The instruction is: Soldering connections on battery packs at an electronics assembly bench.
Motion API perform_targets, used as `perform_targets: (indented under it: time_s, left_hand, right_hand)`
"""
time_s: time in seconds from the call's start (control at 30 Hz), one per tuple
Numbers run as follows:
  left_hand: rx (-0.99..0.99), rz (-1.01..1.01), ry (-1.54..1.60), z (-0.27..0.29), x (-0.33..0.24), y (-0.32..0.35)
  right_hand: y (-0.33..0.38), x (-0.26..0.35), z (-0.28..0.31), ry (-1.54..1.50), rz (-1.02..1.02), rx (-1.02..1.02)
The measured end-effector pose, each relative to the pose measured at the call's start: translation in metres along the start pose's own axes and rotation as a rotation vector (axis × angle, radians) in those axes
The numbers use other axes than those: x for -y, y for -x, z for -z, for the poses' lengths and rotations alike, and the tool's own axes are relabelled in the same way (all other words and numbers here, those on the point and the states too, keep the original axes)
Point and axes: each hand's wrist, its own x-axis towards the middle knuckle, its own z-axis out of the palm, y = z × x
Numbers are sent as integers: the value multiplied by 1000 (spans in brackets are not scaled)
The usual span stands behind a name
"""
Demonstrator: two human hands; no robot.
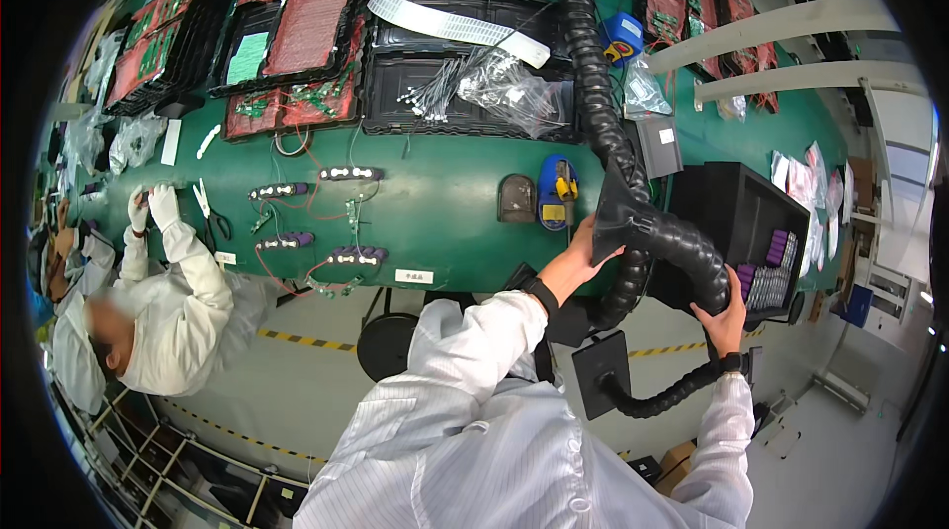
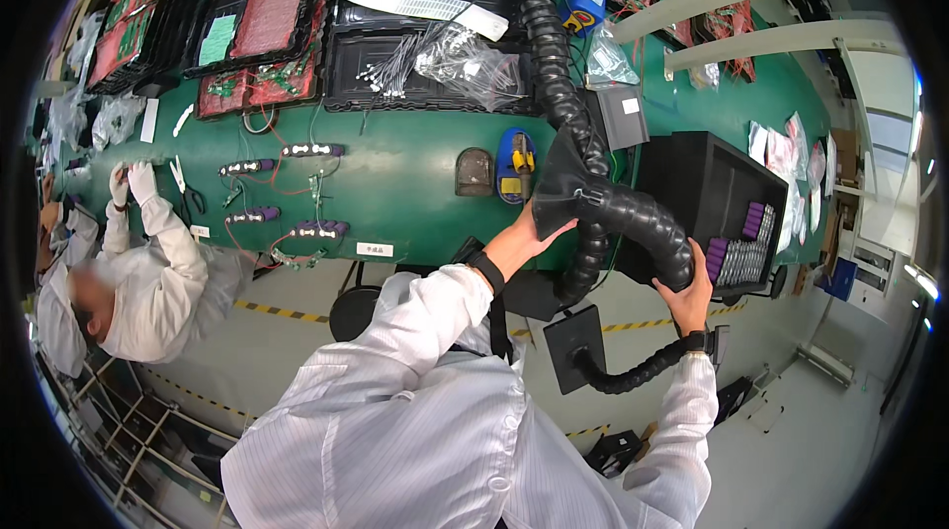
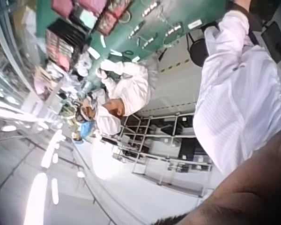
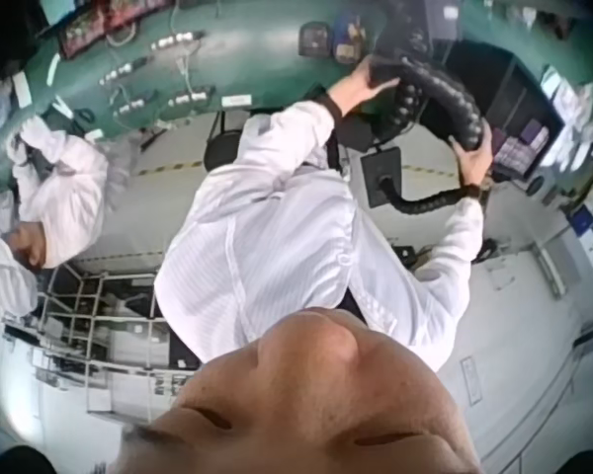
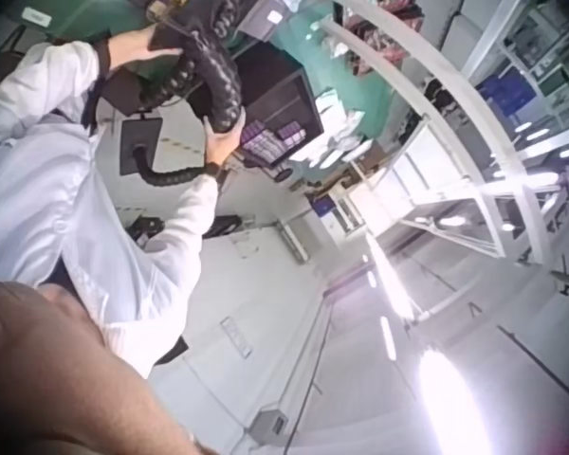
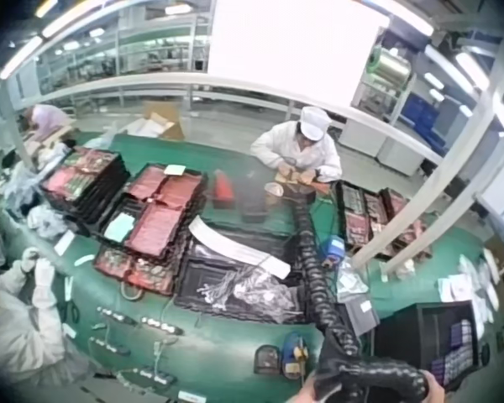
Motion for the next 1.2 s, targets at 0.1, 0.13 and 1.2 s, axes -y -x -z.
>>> perform_targets:
  time_s: [0.1, 0.13, 1.2]
  left_hand:
    - [-17, 41, 44, 9, 0, -9]
    - [-26, 53, 53, 13, 0, -12]
    - [-109, -205, -236, 48, -19, 52]
  right_hand:
    - [-1, 0, 0, -6, 1, -5]
    - [-2, 0, 0, -8, 0, -4]
    - [15, 4, 7, 90, 6, -12]
